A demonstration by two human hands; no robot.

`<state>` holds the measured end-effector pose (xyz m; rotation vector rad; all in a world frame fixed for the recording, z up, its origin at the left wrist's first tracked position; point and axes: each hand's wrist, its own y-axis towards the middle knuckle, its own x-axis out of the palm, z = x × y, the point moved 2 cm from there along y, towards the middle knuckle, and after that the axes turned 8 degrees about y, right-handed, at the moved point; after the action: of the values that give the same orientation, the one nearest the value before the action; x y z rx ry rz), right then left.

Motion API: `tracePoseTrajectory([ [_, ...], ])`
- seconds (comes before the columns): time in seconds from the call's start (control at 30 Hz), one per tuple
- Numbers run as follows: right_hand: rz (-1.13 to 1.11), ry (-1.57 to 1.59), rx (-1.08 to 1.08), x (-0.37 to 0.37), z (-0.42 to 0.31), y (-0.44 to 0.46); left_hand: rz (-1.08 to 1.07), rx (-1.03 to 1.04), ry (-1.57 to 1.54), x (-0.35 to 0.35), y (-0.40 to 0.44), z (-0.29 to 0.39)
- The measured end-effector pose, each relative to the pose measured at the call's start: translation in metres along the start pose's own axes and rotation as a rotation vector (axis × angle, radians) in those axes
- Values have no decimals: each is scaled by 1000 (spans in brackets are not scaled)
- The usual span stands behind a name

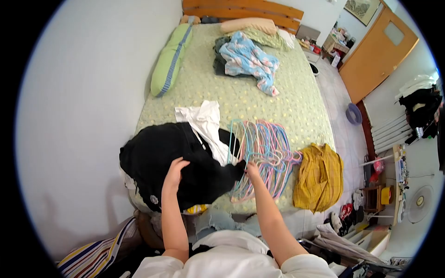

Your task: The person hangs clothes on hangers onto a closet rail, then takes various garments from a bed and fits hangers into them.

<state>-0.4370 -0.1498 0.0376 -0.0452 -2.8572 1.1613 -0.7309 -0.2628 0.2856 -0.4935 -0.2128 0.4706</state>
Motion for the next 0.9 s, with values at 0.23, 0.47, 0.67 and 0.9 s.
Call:
tracePoseTrajectory([
  [0.23, -27, -119, 101, -5, 36, 26, -87, -33, 51, -4, 7, 1],
  [0.47, -34, -45, 180, 6, 55, 38, -47, -54, 394, 21, -14, 34],
  [0.67, -268, 41, -35, 50, 27, 2, 44, 107, 155, 14, 0, 44],
  [0.9, -311, 70, -141, 77, -97, -98, 205, 199, 78, 25, -14, 100],
])
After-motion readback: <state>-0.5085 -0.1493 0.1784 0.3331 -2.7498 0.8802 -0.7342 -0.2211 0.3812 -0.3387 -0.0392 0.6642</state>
